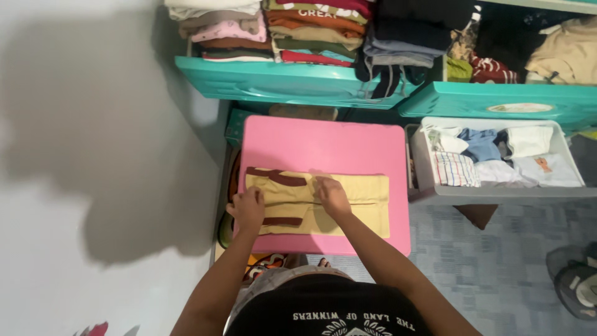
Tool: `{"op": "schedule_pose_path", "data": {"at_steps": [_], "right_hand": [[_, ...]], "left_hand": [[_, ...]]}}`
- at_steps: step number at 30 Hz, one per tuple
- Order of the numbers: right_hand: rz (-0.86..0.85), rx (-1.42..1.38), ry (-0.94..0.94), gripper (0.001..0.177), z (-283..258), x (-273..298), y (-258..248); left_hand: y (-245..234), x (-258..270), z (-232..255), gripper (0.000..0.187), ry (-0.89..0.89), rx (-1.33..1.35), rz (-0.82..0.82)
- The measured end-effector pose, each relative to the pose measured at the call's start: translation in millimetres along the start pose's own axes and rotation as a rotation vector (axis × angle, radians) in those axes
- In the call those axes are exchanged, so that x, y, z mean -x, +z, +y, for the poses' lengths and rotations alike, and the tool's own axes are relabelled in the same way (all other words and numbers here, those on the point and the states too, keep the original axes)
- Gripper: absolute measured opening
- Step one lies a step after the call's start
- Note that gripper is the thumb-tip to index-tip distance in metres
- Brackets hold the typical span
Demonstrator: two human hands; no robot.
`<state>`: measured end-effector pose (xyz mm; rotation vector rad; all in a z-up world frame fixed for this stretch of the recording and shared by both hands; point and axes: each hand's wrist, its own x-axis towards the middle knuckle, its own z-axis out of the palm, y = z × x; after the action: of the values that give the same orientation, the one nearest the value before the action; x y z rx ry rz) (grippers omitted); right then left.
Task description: The person folds a light grey shirt, a black tank top, a yellow shirt, and a beige shirt by hand on a small pink table and places each folded item into a storage drawer.
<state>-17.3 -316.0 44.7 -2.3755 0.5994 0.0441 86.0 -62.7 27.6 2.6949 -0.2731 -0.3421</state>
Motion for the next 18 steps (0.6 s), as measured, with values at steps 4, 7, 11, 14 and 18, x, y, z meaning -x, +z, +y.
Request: {"op": "schedule_pose_path", "data": {"at_steps": [4,7,11,14,18], "right_hand": [[-0.073,0.326,-0.194,0.067,18,9,-9],[-0.221,0.530,0.091,0.078,54,22,-23],[-0.033,0.640,0.180,0.078,94,42,-45],[-0.071,0.640,0.218,0.079,99,46,-50],[-0.022,0.548,0.121,0.079,105,64,-60]], "left_hand": [[-12,-1,0,0.020,0.017,0.020,0.016],[-13,-1,4,0.019,0.021,0.002,-0.033],[-7,-1,4,0.019,0.011,-0.028,0.001],[0,-1,-2,0.016,0.055,-0.017,0.037],[8,0,-4,0.016,0.039,-0.004,0.041]]}}
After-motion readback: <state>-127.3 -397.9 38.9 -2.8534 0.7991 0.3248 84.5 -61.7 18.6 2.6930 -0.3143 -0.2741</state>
